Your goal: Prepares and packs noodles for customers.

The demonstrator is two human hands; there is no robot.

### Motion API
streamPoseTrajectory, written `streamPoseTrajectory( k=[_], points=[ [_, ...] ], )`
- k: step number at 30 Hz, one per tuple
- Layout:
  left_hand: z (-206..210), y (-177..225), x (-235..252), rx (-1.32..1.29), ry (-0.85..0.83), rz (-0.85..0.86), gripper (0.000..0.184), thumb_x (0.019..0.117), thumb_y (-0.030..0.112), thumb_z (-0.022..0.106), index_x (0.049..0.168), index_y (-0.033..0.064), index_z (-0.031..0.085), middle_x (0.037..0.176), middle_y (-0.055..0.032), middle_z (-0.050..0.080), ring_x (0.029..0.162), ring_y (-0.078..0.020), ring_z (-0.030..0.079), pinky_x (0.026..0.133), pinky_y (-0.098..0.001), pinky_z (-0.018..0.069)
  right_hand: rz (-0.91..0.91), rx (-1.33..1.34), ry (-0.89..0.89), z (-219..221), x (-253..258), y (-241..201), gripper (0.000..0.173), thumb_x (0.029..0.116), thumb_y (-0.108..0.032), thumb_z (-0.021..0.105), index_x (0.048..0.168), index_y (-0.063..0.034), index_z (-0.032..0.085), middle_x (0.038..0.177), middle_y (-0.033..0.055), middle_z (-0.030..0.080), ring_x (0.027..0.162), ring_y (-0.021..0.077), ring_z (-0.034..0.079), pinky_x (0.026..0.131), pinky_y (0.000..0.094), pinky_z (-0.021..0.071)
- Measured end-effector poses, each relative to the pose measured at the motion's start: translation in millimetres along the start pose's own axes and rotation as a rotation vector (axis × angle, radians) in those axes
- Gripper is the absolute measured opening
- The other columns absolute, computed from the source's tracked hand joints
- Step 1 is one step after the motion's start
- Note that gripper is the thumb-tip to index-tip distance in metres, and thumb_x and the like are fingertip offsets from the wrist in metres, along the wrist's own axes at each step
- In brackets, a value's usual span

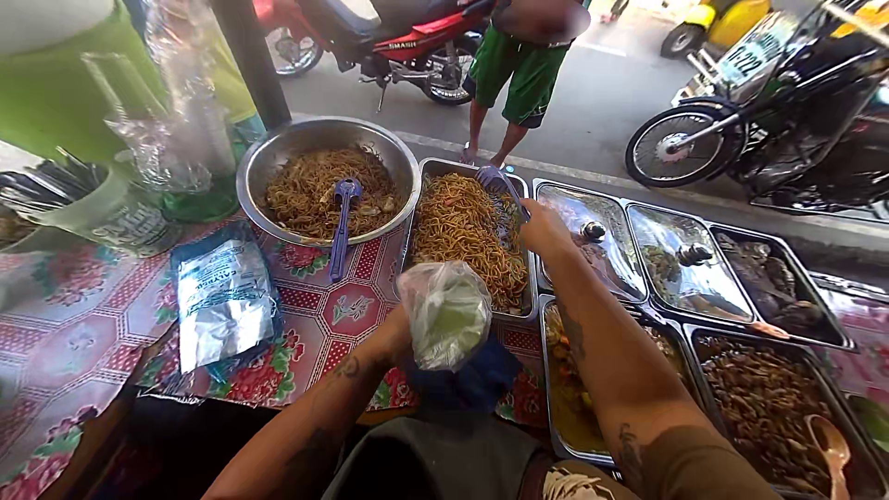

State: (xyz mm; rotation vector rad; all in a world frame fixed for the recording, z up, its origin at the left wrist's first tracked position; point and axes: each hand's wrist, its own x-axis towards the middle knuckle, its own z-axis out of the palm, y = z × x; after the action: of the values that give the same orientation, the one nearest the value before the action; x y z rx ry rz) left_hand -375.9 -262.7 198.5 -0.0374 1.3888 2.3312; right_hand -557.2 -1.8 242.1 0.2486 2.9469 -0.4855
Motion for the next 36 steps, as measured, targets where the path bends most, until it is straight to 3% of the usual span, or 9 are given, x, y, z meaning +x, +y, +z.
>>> streamPoseTrajectory(
  k=[6, 9, 11, 15, 18, 24, 30, 33, 36],
  points=[
    [-6, 18, 5, -0.08, 0.029, -0.007, 0.04, 0.1095, 0.026, 0.018, 0.106, 0.0178, 0.056, 0.086, 0.0041, 0.07, 0.081, -0.0068, 0.069, 0.073, -0.0275, 0.0597, -0.141, -0.035, -0.17, 25, -37, 11, 0.053, 0.1066, -0.014, 0.049, 0.158, -0.0094, 0.039, 0.135, 0.0271, 0.061, 0.126, 0.0439, 0.059, 0.107, 0.0623, 0.0445],
    [-16, 18, 9, -0.067, -0.05, 0.04, 0.024, 0.1017, 0.035, 0.042, 0.107, 0.0185, 0.06, 0.089, 0.0035, 0.073, 0.084, -0.0075, 0.071, 0.076, -0.0289, 0.0608, -0.104, -0.197, -0.19, -28, -81, 9, 0.049, 0.1077, -0.017, 0.049, 0.156, -0.0139, 0.045, 0.135, 0.0264, 0.062, 0.127, 0.0451, 0.058, 0.107, 0.0636, 0.0432],
    [-16, 20, 7, -0.047, -0.031, 0.051, 0.016, 0.0994, 0.028, 0.049, 0.107, 0.0176, 0.058, 0.087, 0.0048, 0.072, 0.082, -0.0059, 0.07, 0.075, -0.0271, 0.0602, -0.106, -0.241, -0.171, -53, -101, 11, 0.046, 0.1095, -0.023, 0.048, 0.154, -0.0138, 0.049, 0.135, 0.0252, 0.063, 0.126, 0.0444, 0.059, 0.106, 0.064, 0.0429],
    [-1, 27, 4, -0.09, 0.044, 0.086, 0.028, 0.1044, 0.01, 0.035, 0.101, 0.019, 0.061, 0.085, 0.0058, 0.073, 0.08, -0.0039, 0.07, 0.075, -0.0242, 0.0597, -0.052, -0.306, -0.267, -39, -98, -2, 0.045, 0.1095, -0.021, 0.046, 0.154, -0.0125, 0.048, 0.137, 0.0254, 0.061, 0.129, 0.044, 0.057, 0.106, 0.0636, 0.0428],
    [4, 26, 7, -0.155, 0.015, 0.119, 0.028, 0.1031, 0.009, 0.039, 0.098, 0.0181, 0.065, 0.087, 0.0017, 0.075, 0.082, -0.0084, 0.072, 0.077, -0.028, 0.0612, -0.051, -0.235, -0.21, -13, -73, 7, 0.049, 0.109, -0.02, 0.047, 0.157, -0.0151, 0.044, 0.133, 0.0257, 0.063, 0.126, 0.045, 0.059, 0.104, 0.0644, 0.0446],
    [8, 34, 17, -0.154, 0.215, 0.131, 0.034, 0.1092, 0.008, 0.025, 0.103, 0.0171, 0.057, 0.082, 0.0037, 0.069, 0.078, -0.0071, 0.069, 0.072, -0.0272, 0.0589, -0.072, -0.298, -0.288, -54, -113, 4, 0.046, 0.1105, -0.021, 0.045, 0.156, -0.0143, 0.046, 0.141, 0.0234, 0.059, 0.133, 0.042, 0.054, 0.11, 0.0618, 0.0398],
    [2, 34, 38, -0.156, 0.207, 0.176, 0.027, 0.1119, 0.024, 0.032, 0.117, 0.0152, 0.057, 0.092, -0.0014, 0.069, 0.085, -0.0129, 0.069, 0.076, -0.0323, 0.0588, -0.075, -0.21, -0.132, -42, -64, 14, 0.045, 0.1072, -0.018, 0.051, 0.152, -0.0178, 0.053, 0.134, 0.0235, 0.064, 0.127, 0.044, 0.058, 0.105, 0.0652, 0.0432],
    [2, 31, 53, -0.118, 0.234, 0.213, 0.022, 0.1113, 0.02, 0.035, 0.118, 0.0152, 0.055, 0.094, -0.0002, 0.069, 0.085, -0.0121, 0.068, 0.075, -0.0328, 0.0591, -0.115, -0.108, 0.023, -35, -23, 35, 0.042, 0.1058, -0.018, 0.054, 0.148, -0.0139, 0.057, 0.129, 0.0275, 0.065, 0.122, 0.0487, 0.06, 0.1, 0.0704, 0.0445],
    [13, 33, 66, -0.08, 0.315, 0.194, 0.022, 0.1115, 0.019, 0.035, 0.125, 0.0136, 0.052, 0.1, -0.0029, 0.065, 0.089, -0.0143, 0.065, 0.077, -0.0359, 0.0565, -0.136, -0.081, 0.044, -1, 16, 48, 0.047, 0.1065, -0.019, 0.051, 0.153, -0.0141, 0.051, 0.131, 0.0289, 0.064, 0.123, 0.05, 0.06, 0.101, 0.0707, 0.0449]
  ],
)
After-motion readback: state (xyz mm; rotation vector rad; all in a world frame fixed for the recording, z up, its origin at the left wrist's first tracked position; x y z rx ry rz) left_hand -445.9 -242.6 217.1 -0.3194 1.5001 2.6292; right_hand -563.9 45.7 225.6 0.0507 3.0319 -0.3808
